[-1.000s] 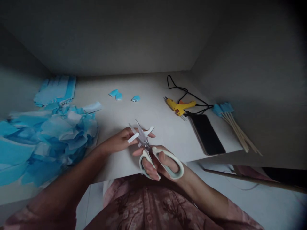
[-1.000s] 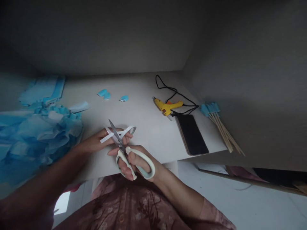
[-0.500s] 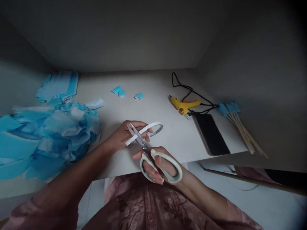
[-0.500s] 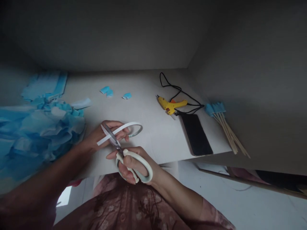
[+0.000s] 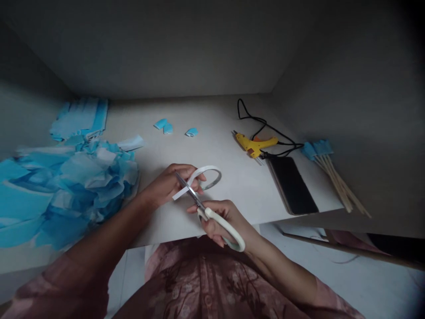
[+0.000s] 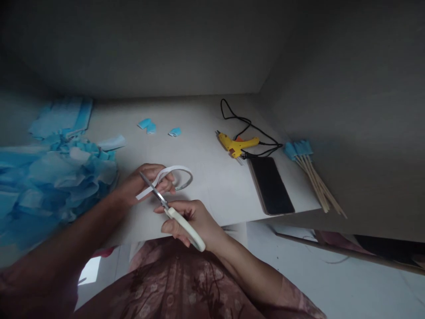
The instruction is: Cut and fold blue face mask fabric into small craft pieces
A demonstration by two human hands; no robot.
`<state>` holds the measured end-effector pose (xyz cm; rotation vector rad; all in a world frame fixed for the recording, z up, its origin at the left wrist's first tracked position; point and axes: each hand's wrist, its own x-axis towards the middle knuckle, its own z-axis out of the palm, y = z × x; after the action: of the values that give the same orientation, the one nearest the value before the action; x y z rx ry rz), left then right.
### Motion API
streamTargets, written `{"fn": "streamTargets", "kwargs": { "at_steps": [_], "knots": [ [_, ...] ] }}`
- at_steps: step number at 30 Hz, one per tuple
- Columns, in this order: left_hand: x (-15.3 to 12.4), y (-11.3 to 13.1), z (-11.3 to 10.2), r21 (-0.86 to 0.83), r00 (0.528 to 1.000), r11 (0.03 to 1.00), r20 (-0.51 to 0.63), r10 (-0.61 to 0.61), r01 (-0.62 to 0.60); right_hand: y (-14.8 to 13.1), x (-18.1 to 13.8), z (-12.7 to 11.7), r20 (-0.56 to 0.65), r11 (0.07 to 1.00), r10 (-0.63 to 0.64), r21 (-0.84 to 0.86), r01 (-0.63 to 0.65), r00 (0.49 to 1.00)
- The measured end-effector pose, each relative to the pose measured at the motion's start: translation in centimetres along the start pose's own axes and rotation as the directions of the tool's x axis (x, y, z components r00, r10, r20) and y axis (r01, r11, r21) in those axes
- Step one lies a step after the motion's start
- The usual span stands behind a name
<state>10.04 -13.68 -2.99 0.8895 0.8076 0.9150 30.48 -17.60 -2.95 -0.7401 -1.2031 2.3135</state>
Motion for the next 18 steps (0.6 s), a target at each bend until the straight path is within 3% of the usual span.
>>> {"fn": "streamTargets", "kwargs": {
  "at_steps": [3, 6, 10, 12, 15, 18],
  "knots": [
    [-0.1, 0.1, -0.2, -0.136, 0.985, 0.988, 0.168, -0.051, 0.074, 0.7, -0.1, -0.8, 0.079, 0.999, 0.006, 0.047, -0.010, 0.997],
    [-0.2, 0.1, -0.1, -0.129, 0.982, 0.991, 0.186, -0.020, 0.044, 1.4, -0.3, -1.5, 0.122, 0.999, 0.007, 0.052, -0.014, 0.992],
    [0.0, 0.3, 0.1, -0.056, 0.998, 0.998, 0.056, -0.017, 0.020, 1.6, -0.6, -0.9, 0.114, 0.999, 0.022, -0.026, -0.019, 0.993],
    [0.4, 0.3, 0.0, -0.037, 0.997, 0.999, -0.072, -0.001, -0.002, 1.3, -0.7, 0.3, 0.150, 0.971, -0.022, -0.232, 0.057, 0.988],
    [0.9, 0.3, -0.3, -0.025, 0.968, 0.994, -0.232, 0.094, -0.102, 0.5, -1.0, 1.8, 0.250, 0.822, -0.105, -0.522, 0.226, 0.963],
    [0.9, 0.4, -0.4, -0.010, 0.967, 0.991, -0.220, 0.128, -0.133, -0.8, -1.9, 1.0, 0.147, 0.859, -0.121, -0.481, 0.178, 0.982]
  ]
}}
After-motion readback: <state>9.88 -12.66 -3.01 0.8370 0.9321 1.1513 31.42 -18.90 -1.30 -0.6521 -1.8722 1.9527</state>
